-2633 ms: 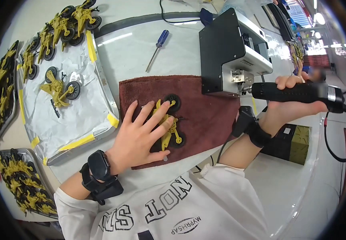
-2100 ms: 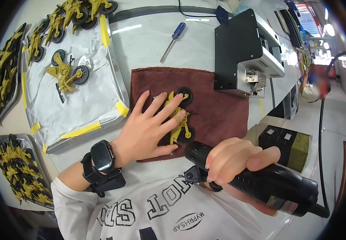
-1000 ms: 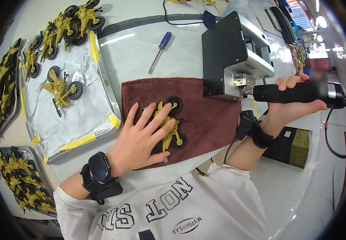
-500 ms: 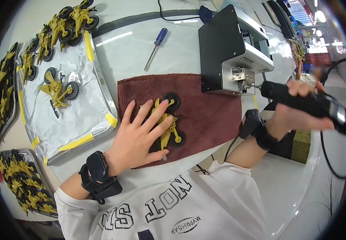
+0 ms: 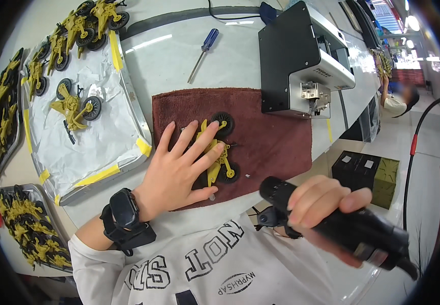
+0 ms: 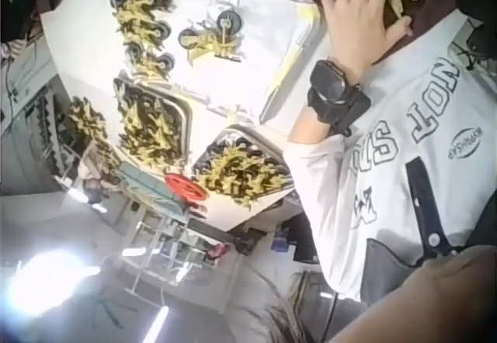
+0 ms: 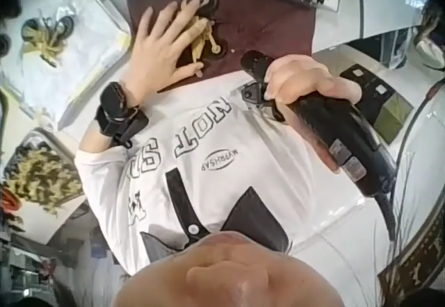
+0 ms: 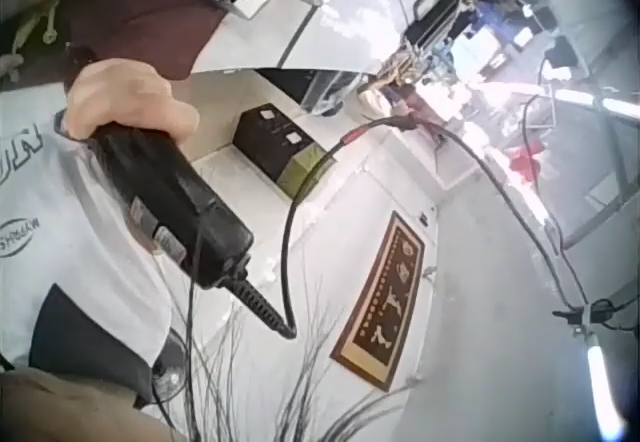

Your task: Assembling small yellow toy motorcycle models by attaching components using an electric screwdriver.

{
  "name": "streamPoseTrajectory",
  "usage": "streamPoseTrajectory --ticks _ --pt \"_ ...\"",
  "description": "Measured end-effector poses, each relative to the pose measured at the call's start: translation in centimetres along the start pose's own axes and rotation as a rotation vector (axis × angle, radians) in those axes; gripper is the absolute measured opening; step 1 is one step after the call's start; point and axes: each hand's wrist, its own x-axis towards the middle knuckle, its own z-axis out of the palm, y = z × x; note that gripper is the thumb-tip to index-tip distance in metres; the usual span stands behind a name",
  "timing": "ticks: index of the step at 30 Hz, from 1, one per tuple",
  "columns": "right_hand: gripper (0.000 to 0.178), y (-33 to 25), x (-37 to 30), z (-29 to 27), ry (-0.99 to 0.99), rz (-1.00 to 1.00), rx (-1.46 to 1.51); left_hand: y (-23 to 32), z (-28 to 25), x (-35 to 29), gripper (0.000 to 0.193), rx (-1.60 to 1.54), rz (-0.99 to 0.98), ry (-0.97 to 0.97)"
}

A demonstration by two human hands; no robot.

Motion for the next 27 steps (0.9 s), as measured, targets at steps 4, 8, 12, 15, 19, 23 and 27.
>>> streamPoseTrajectory --ticks 4,8,12,15,19,23,27 --pt "0.076 1.1 0.1 1.2 -0.03 -0.008 0.026 -0.3 0.1 -0.2 0.069 -0.01 -0.011 -0.001" --pt "0.079 2.2 -0.3 0.8 -0.095 -0.052 0.075 -0.2 0.2 -0.3 0.071 -0.038 -0.009 -0.006" --pt "0.086 2.9 -0.8 2.2 0.016 0.018 0.047 -0.1 0.2 -0.4 0.071 -0.045 -0.008 0.008" --pt "0.087 3.4 -1.0 2.5 0.076 0.02 0.054 -0.2 0.4 -0.4 0.071 -0.04 -0.017 0.008" --pt "0.086 4.0 -0.9 2.5 0.065 0.012 0.064 -0.2 0.4 -0.3 0.071 -0.04 -0.018 0.0" --pt "0.085 4.0 -0.7 2.2 0.043 0.022 0.077 -0.2 0.4 -0.3 0.071 -0.051 0.003 0.008" --pt "0.084 4.7 -0.6 2.0 -0.005 0.02 0.062 -0.6 0.5 0.0 0.07 -0.053 0.007 0.003"
